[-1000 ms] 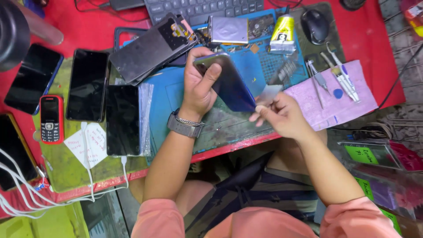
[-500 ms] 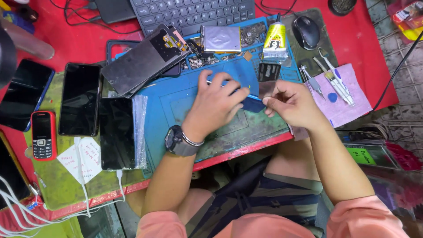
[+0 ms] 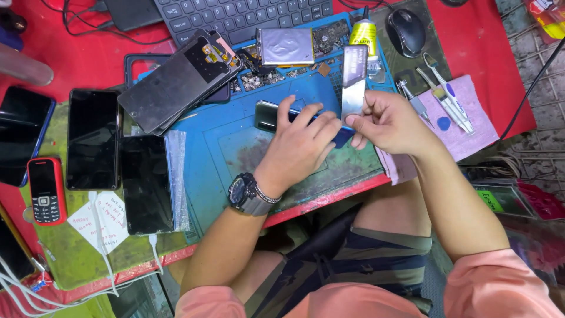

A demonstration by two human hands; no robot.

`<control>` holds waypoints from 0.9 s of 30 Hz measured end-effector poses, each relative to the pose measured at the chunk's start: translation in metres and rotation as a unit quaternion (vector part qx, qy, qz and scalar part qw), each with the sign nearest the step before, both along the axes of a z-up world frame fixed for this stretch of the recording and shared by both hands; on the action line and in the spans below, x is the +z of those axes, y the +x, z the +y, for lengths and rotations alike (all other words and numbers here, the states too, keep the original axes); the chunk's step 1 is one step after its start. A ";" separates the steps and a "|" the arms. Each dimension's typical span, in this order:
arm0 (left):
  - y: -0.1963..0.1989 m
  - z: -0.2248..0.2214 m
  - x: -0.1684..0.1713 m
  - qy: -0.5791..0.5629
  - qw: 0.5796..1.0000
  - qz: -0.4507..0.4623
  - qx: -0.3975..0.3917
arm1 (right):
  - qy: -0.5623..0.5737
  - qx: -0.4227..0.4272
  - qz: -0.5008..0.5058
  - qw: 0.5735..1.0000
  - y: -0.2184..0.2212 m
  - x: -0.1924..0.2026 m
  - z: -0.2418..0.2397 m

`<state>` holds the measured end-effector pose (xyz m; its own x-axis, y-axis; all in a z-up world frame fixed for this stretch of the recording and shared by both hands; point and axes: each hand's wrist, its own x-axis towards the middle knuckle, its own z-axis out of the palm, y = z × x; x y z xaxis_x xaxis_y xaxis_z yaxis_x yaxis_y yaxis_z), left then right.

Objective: The person uses tweezers to handle small components on a cluttered workbench. They then pick up a smartphone and use a metal prying tool to separate the screen from the device's frame, working along the edges to open the casing.

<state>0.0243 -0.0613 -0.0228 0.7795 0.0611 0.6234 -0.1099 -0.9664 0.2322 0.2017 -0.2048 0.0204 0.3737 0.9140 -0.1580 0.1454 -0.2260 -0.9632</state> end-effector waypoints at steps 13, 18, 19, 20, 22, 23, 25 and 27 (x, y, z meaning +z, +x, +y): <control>0.000 -0.008 0.011 -0.017 0.999 0.026 0.020 | -0.017 -0.017 -0.076 0.997 -0.011 0.018 -0.007; 0.000 -0.010 0.004 -0.047 0.997 0.052 0.024 | 0.000 0.039 -0.121 0.992 -0.005 0.018 -0.009; -0.001 -0.009 0.003 -0.045 0.997 0.052 0.023 | 0.001 0.038 -0.121 0.992 -0.007 0.027 -0.005; -0.002 -0.009 0.003 -0.048 0.997 0.050 0.018 | 0.017 0.085 -0.171 0.981 -0.009 0.036 -0.001; -0.002 -0.010 0.002 -0.052 0.997 0.047 0.012 | 0.031 0.130 -0.222 0.966 -0.012 0.045 0.001; -0.002 -0.010 0.000 -0.056 0.997 0.044 0.013 | 0.042 0.127 -0.221 0.966 -0.013 0.044 0.000; -0.002 -0.012 0.000 -0.062 0.997 0.043 0.015 | 0.051 0.126 -0.219 0.966 -0.014 0.038 -0.002; 0.000 -0.014 0.004 -0.069 0.996 0.045 0.025 | 0.078 0.096 -0.241 0.963 -0.011 0.027 -0.007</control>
